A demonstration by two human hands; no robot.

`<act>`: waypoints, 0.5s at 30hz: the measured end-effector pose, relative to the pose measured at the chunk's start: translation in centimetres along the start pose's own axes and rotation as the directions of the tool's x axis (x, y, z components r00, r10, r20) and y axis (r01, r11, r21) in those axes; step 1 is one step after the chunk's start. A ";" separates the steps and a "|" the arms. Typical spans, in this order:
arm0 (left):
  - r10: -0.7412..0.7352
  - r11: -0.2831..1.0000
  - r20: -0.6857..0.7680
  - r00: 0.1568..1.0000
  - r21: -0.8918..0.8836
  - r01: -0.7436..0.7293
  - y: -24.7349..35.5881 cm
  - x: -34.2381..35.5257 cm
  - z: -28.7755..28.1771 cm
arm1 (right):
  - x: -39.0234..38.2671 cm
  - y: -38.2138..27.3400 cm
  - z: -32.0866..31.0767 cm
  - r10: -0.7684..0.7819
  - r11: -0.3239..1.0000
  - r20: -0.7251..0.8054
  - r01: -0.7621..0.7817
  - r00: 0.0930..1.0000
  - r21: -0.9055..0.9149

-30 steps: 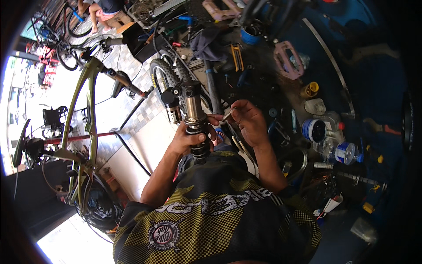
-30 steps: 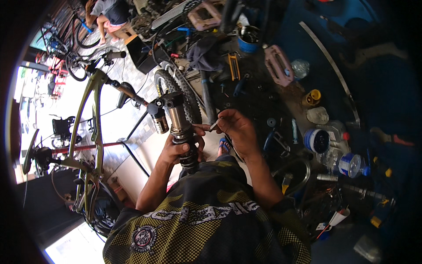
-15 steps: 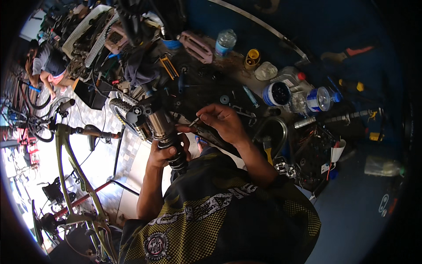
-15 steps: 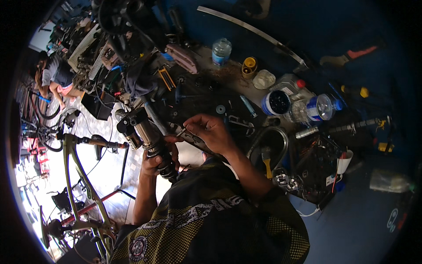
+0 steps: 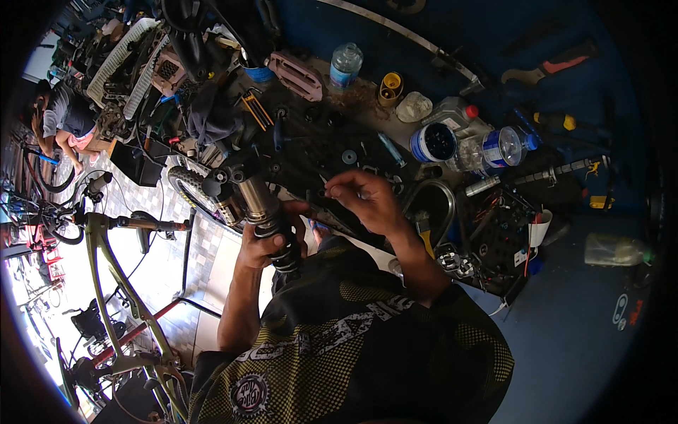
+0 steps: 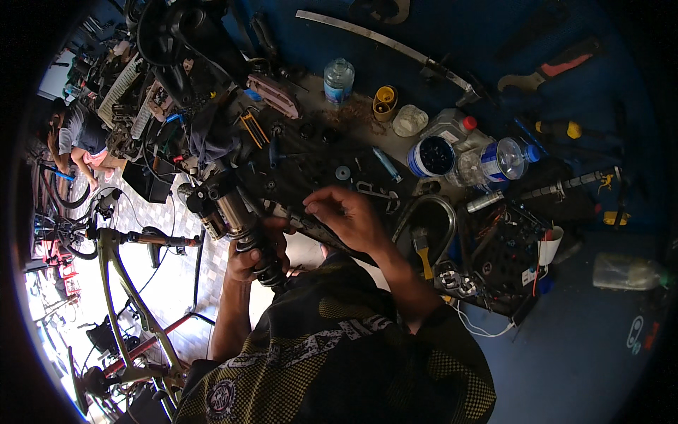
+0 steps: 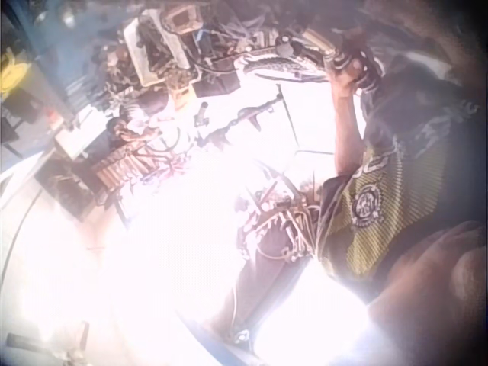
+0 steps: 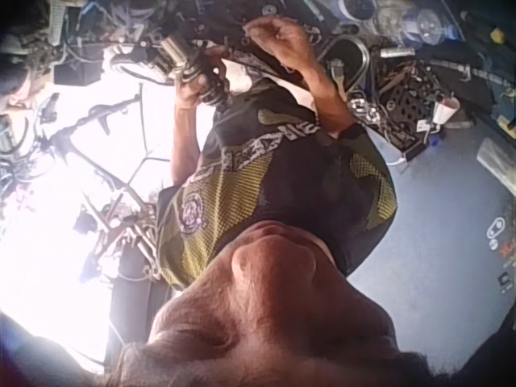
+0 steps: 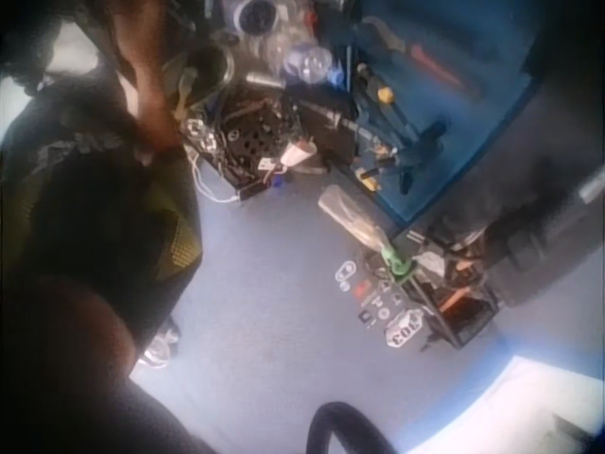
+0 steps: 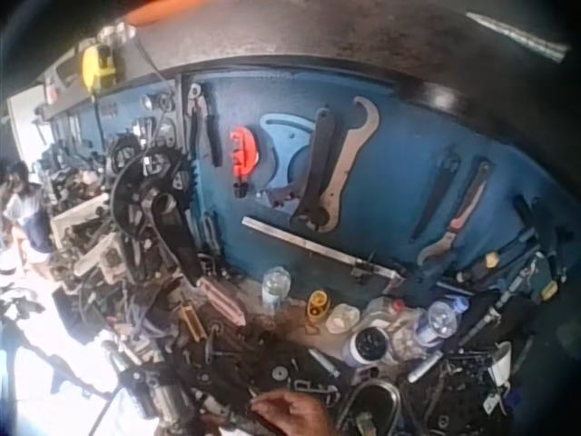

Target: The person uses a hex key to tighten bolts on the rear linkage of a green mountain bike frame mounted on a repair stand. They then remove the rear shock absorber, wipe it with a cloth, and handle it for inspection.

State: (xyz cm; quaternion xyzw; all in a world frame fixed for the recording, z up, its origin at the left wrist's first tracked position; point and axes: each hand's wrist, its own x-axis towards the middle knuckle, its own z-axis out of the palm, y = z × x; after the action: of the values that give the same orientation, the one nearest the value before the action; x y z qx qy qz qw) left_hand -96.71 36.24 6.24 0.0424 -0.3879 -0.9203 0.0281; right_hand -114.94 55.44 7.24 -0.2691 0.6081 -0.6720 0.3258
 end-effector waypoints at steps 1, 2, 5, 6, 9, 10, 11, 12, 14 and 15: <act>-0.004 1.000 -0.006 1.000 0.001 0.004 0.0 0.0 -0.1 | -0.1 0.3 -0.6 -0.014 0.999 -0.055 0.012 0.998 -0.041; 0.006 1.000 -0.014 1.000 0.009 -0.006 -0.2 0.1 -0.2 | -0.1 0.3 -1.3 -0.030 0.996 -0.109 0.021 0.994 -0.083; 0.051 0.998 -0.059 0.997 0.036 -0.049 -0.1 -0.1 -0.3 | 1.0 -1.4 -5.8 -0.504 0.527 -0.194 0.121 0.841 -0.841; 0.055 0.998 -0.059 0.997 0.034 -0.053 0.0 -0.1 -0.4 | 0.7 -1.5 -8.1 -0.512 0.342 -0.214 -0.031 0.832 -0.939; 0.076 0.997 -0.043 0.996 0.024 -0.075 0.0 -0.3 -0.9 | -0.1 -1.1 -13.1 -0.391 -0.088 -0.295 -0.355 0.872 -0.931; 0.080 0.997 -0.038 0.996 0.014 -0.080 -0.1 -0.6 -0.9 | -0.5 -0.6 -14.1 -0.331 -0.149 -0.307 -0.371 0.892 -0.916; 0.087 0.996 -0.045 0.995 0.006 -0.087 -0.1 -0.8 -0.8 | -0.9 0.2 -15.1 -0.272 -0.211 -0.321 -0.382 0.907 -0.900; 0.097 0.995 -0.051 0.994 0.000 -0.098 -0.1 -0.9 -0.8 | -0.8 0.6 -15.5 -0.215 -0.272 -0.335 -0.385 0.918 -0.882; 0.115 0.993 -0.057 0.992 0.004 -0.115 0.0 -1.0 -0.9 | -0.5 1.4 -16.2 -0.175 -0.309 -0.360 -0.399 0.916 -0.863; 0.122 0.992 -0.063 0.990 0.017 -0.121 0.1 -1.2 -1.0 | -0.2 1.5 -16.1 -0.152 -0.325 -0.369 -0.399 0.917 -0.857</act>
State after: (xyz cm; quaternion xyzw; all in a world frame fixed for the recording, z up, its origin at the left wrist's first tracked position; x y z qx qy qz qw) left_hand -95.37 35.53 5.72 0.0484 -0.3948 -0.9124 0.0965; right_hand -126.88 65.85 3.88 -0.2298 0.9651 0.1073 -0.0654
